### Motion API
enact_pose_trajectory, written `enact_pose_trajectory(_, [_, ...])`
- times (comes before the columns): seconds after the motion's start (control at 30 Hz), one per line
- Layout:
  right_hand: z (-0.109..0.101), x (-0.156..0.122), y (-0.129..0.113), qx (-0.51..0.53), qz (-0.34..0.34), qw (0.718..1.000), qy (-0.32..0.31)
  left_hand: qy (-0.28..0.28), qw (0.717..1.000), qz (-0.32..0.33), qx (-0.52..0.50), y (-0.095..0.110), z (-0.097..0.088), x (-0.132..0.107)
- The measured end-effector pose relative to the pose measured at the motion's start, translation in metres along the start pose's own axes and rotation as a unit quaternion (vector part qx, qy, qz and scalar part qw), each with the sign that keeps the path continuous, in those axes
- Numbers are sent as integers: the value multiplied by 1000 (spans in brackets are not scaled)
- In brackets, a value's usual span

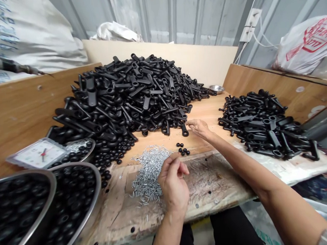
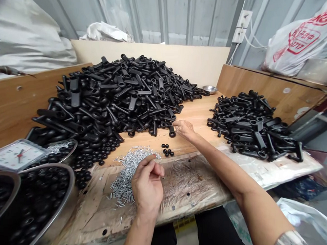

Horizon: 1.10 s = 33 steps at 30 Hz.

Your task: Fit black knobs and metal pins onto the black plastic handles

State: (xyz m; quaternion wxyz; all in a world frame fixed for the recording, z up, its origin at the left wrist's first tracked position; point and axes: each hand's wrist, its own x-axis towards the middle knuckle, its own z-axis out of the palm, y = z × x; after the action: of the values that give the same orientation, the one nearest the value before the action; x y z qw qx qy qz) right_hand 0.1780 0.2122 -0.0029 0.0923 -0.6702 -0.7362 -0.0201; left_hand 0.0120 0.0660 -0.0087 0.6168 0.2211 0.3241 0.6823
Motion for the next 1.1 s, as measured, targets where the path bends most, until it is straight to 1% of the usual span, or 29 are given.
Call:
enact_pose_trajectory(0.1, [2,-11,-1,5,-17,1000,-16,5,1000,10,-22,3,-2,4])
enact_pose_trajectory(0.27, [12,-21,-20,22,-35,999,-28,-10,1000,11,-2,1,-3,5])
enact_pose_trajectory(0.33, [10,-24,-22,35,-32,998,-36,-17,1000,6,24,-3,-2,4])
enact_pose_trajectory(0.43, [-4,-40,-13,63,-19,997,-50,-39,994,17,97,-10,0,3])
enact_pose_trajectory(0.5, [-19,-64,-3,101,-8,994,-43,-66,986,48,148,-15,0,2])
enact_pose_trajectory(0.53, [-27,-82,2,137,-3,990,-25,-78,979,70,172,-16,0,1])
enact_pose_trajectory(0.57, [-36,-102,5,183,-2,983,4,-87,973,88,193,-18,0,-1])
enact_pose_trajectory(0.63, [-49,-149,4,278,-23,957,87,-91,967,101,216,-19,3,-10])
enact_pose_trajectory(0.67, [-53,-174,-1,307,-44,942,130,-92,969,86,214,-19,4,-16])
enact_pose_trajectory(0.7, [-54,-197,-8,314,-75,932,167,-93,974,57,198,-18,6,-25])
enact_pose_trajectory(0.77, [-44,-237,-25,282,-129,926,216,-110,981,-46,151,-18,7,-46])
enact_pose_trajectory(0.8, [-35,-253,-33,257,-150,925,235,-112,978,-112,136,-19,5,-59])
enact_pose_trajectory(0.83, [-24,-267,-40,226,-169,928,244,-113,968,-177,139,-20,3,-72])
enact_pose_trajectory(0.9, [-3,-290,-49,175,-195,935,238,-95,944,-267,170,-27,-6,-96])
enact_pose_trajectory(0.93, [6,-299,-50,162,-202,940,224,-82,936,-289,185,-31,-13,-105])
enact_pose_trajectory(1.0, [12,-314,-49,178,-214,942,185,-53,934,-301,188,-40,-26,-118])
enact_pose_trajectory(1.07, [7,-325,-44,238,-215,934,156,-37,943,-285,165,-46,-39,-124])
enact_pose_trajectory(1.1, [1,-329,-40,277,-208,926,152,-39,948,-272,157,-48,-44,-125])
